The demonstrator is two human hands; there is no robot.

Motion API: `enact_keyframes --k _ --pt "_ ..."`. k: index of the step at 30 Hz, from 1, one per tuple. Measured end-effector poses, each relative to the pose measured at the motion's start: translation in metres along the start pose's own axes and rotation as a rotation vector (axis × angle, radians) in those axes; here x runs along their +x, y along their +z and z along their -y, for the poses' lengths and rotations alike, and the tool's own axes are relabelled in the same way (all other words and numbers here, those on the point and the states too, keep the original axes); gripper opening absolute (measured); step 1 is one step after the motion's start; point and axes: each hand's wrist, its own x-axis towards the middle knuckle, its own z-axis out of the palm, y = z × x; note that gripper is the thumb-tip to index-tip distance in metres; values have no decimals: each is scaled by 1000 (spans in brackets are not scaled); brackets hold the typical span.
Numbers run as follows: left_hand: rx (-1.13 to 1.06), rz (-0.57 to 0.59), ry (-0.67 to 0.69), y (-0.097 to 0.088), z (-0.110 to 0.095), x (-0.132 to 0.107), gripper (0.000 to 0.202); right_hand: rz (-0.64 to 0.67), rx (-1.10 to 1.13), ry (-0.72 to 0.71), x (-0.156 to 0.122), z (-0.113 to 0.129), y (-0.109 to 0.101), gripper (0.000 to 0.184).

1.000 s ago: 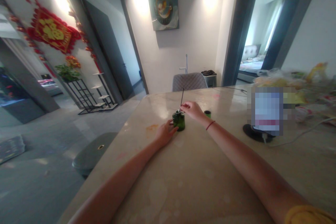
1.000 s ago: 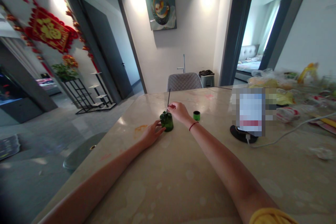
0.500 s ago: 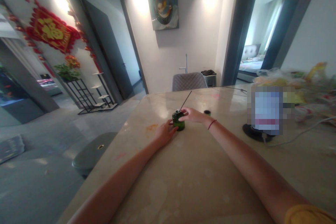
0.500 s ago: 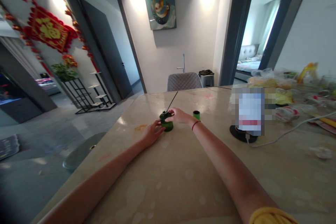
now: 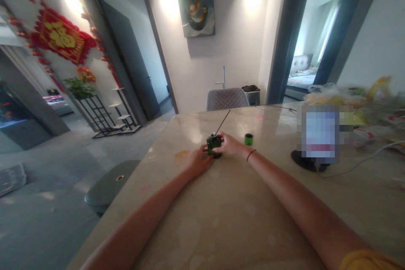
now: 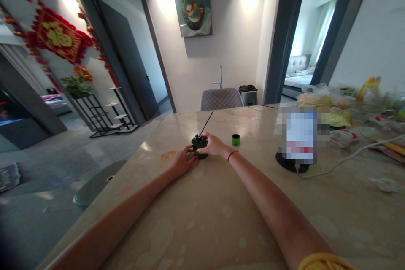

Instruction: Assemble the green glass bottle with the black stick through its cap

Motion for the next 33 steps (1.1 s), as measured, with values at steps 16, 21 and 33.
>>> enact_keyframes --k 16,21,33 --pt "32 -15 10 -2 -1 -1 49 31 219 42 0 -2 4 51" --pt "-76 -63 68 -12 -7 6 49 -27 185 36 4 11 -6 51" --pt "-519 223 283 -70 -76 62 49 -370 87 -13 5 77 -71 42"
